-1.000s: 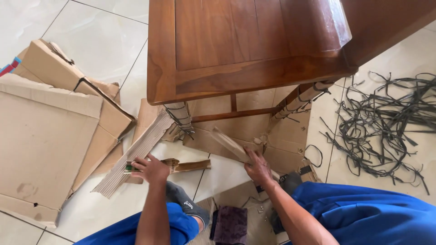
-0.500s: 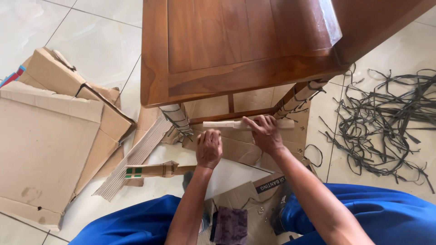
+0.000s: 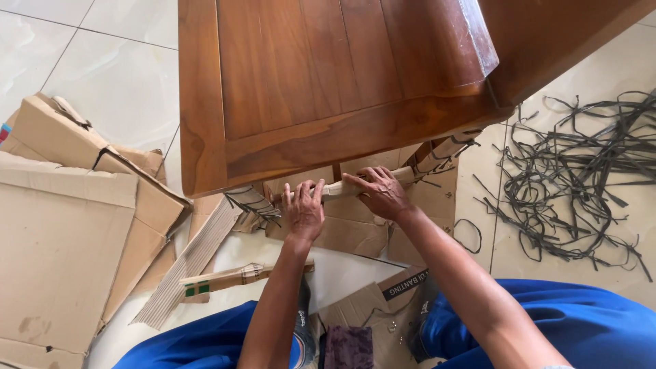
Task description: Wrapping the legs of a wooden chair with cardboard and plastic straps for protection.
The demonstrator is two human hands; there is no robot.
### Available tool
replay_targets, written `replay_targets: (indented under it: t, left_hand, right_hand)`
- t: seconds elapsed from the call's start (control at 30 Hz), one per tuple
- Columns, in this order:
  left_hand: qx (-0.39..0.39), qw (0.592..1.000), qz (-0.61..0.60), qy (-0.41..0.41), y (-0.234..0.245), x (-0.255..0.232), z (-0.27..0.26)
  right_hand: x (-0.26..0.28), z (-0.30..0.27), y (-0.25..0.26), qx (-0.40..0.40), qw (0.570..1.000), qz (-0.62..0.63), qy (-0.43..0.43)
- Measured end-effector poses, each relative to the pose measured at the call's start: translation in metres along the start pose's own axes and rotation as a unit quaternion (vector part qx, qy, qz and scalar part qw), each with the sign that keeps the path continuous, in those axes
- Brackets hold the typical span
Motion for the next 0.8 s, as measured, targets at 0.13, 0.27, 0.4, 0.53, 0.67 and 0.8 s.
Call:
replay_targets:
  t: [0.13, 0.27, 0.4, 0.53, 0.67, 0.8]
  left_hand:
    - [-0.013, 1.0, -0.011, 0.008, 0.011, -0.004, 0.0]
    - [-0.027, 0.999, 0.008, -0.016, 0.007, -0.01, 0.004]
    - [-0.034, 0.999, 0.022, -0.027, -0.002, -0.011, 0.007]
    - [0.029, 1.0, -0.003, -0.008, -0.014, -0.009, 0.01]
    - [0.085, 0.996, -0.04, 0.012, -0.016, 0.002, 0.019]
    - [0.134, 0.99, -0.01, 0.048, -0.01, 0.008, 0.018]
  right_hand:
    - [-0.008, -0.003, -0.005, 0.027, 1.0, -0.002, 0.009]
    - [-0.014, -0.004, -0.013, 0.032, 0.999, -0.015, 0.018]
    - [-0.015, -0.006, -0.013, 0.021, 0.999, -0.011, 0.024]
    - [-0.023, -0.008, -0.016, 0.041, 0.999, -0.025, 0.018]
    - [-0.019, -0.004, -0.012, 0.063, 0.997, -0.034, 0.015]
    - [-0.011, -0.002, -0.013, 0.094, 0.995, -0.036, 0.006]
Point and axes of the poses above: each hand's wrist, its own z-axis towards the middle knuckle, its own y-axis out of the back of the hand, x = y × z, the point moved 6 cm from there along z, towards the middle knuckle, and after that the axes turned 1 degree about y, right-handed, at the moved point
